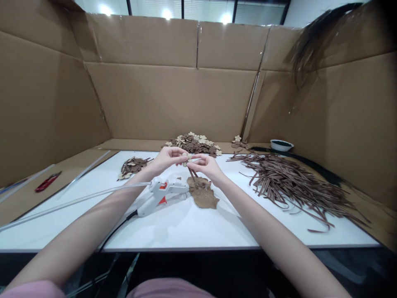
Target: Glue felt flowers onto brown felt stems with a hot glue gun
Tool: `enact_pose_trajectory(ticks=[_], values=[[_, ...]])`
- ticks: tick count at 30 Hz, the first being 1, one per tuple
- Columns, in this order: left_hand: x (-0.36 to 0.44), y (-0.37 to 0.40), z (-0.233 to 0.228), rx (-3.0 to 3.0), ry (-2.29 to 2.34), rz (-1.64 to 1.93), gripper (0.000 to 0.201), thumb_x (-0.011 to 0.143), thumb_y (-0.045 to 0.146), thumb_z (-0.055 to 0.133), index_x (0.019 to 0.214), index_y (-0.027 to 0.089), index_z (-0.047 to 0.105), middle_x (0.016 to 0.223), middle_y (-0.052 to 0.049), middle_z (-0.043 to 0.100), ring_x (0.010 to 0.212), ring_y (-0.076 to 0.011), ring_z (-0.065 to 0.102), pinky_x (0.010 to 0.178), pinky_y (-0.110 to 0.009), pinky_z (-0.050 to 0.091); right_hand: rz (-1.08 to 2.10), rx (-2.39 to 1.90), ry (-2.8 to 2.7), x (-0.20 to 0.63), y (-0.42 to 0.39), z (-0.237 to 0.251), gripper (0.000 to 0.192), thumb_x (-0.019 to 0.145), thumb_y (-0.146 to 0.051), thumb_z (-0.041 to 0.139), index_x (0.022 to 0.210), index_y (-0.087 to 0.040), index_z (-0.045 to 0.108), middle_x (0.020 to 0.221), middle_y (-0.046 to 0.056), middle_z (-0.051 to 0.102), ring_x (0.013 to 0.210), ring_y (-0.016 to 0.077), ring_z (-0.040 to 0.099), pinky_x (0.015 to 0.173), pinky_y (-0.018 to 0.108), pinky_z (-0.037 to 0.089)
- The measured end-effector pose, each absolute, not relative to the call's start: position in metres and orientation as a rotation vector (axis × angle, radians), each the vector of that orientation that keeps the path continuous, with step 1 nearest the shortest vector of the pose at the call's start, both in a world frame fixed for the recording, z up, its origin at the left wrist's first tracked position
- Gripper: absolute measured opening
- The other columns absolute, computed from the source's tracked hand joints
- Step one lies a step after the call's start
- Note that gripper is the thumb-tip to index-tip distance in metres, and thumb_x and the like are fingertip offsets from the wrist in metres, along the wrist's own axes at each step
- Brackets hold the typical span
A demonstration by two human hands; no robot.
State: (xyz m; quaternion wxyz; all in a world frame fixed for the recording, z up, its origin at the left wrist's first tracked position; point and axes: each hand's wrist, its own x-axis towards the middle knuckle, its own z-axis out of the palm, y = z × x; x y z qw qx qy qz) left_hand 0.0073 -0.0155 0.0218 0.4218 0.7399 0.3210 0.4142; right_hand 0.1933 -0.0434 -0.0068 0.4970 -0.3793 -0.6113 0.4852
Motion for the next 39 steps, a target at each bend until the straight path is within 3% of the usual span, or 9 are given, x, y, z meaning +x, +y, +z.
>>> enact_pose_trajectory(ticks=[15, 23, 39], values=[[0.0112, -0.0166, 0.0217, 1.787, 0.758, 0.999, 0.031, 0.068, 0.034, 0.076, 0.085, 0.009, 0.071, 0.073, -0.005, 0.066, 0.060, -0.0100, 0.050, 0.057, -0.024, 0.039, 1.125, -0.887, -1.416, 0.1887, -0.0407, -0.0121, 0.049, 0.054, -0.040, 0.083, 0.091, -0.014, 0.065, 0.069, 0.005, 0.071, 0.066, 0.0200, 0.067, 0.066, 0.032, 0.051], [0.0116, -0.0174, 0.0233, 1.809, 0.779, 1.011, 0.026, 0.068, 0.029, 0.076, 0.085, 0.010, 0.074, 0.076, -0.007, 0.069, 0.061, -0.0099, 0.049, 0.057, -0.024, 0.037, 1.145, -0.843, -1.420, 0.1880, -0.0401, -0.0112, 0.050, 0.056, -0.038, 0.083, 0.096, -0.016, 0.062, 0.076, 0.006, 0.073, 0.077, 0.0233, 0.071, 0.072, 0.035, 0.054], [0.0107, -0.0115, 0.0170, 1.725, 0.729, 0.998, 0.028, 0.071, 0.032, 0.074, 0.089, 0.011, 0.075, 0.079, -0.008, 0.069, 0.065, -0.0118, 0.051, 0.059, -0.025, 0.038, 1.128, -0.851, -1.409, 0.1905, -0.0387, -0.0114, 0.045, 0.053, -0.032, 0.085, 0.090, -0.016, 0.065, 0.065, 0.002, 0.071, 0.067, 0.0214, 0.069, 0.069, 0.033, 0.053]])
